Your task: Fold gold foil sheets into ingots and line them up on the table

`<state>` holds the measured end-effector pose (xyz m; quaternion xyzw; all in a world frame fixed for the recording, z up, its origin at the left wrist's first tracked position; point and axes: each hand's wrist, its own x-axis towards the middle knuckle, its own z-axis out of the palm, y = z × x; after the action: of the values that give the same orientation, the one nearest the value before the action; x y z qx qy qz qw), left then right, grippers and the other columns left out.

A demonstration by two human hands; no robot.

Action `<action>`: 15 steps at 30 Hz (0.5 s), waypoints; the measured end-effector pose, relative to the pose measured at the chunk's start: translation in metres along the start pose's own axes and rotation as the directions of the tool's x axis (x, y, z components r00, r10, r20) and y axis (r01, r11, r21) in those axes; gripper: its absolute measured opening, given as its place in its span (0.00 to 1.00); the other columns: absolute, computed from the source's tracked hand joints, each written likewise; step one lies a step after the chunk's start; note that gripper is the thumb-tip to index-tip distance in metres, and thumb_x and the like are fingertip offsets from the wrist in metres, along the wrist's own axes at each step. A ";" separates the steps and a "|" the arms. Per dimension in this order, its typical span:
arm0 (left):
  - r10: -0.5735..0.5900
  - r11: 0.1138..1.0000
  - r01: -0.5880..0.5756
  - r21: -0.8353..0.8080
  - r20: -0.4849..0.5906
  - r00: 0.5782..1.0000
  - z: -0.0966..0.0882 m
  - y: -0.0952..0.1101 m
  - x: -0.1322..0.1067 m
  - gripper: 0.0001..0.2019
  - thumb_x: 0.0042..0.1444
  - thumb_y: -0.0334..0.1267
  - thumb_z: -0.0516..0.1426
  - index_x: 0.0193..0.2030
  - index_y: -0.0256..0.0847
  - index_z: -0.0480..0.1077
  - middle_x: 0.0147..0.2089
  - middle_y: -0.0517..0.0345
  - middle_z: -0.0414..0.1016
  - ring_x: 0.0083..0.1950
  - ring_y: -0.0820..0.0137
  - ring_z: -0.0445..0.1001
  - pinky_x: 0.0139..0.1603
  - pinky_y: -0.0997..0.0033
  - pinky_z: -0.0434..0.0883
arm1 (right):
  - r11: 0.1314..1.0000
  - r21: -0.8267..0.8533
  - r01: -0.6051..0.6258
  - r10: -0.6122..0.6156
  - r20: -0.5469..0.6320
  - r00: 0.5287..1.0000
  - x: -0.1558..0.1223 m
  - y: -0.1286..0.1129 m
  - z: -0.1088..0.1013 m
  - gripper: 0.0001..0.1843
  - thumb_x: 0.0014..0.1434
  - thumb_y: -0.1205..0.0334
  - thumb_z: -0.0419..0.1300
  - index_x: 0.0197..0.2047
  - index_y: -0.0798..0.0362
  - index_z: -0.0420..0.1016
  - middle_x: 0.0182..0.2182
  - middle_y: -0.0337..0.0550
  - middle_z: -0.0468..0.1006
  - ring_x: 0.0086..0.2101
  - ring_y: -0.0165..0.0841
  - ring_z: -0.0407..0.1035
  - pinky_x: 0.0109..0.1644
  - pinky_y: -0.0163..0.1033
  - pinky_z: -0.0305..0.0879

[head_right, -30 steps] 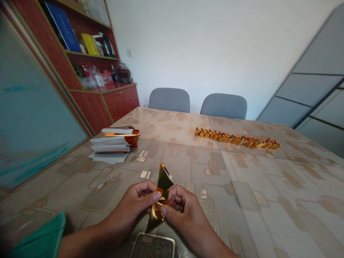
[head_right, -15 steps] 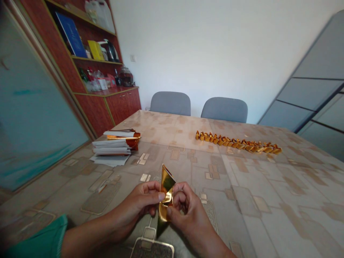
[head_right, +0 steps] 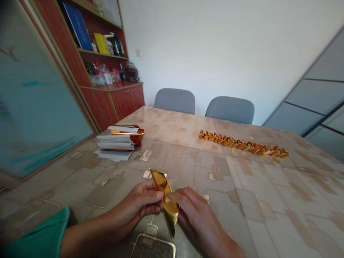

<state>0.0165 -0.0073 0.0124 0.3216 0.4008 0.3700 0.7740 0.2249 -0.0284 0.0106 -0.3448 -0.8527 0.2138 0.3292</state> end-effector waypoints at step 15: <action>-0.008 1.000 0.008 0.027 -0.005 1.000 0.002 -0.004 -0.003 0.26 0.41 0.49 0.73 0.41 0.36 0.71 0.38 0.50 0.82 0.36 0.69 0.79 0.39 0.72 0.73 | 0.871 -0.382 0.310 -0.329 0.018 0.944 0.004 0.002 -0.011 0.11 0.69 0.69 0.57 0.53 0.53 0.76 0.37 0.46 0.79 0.37 0.35 0.68 0.39 0.40 0.68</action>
<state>0.0184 -0.0127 0.0116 0.3294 0.4090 0.3621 0.7701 0.2317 -0.0230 0.0186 -0.2612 -0.9148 -0.0207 0.3073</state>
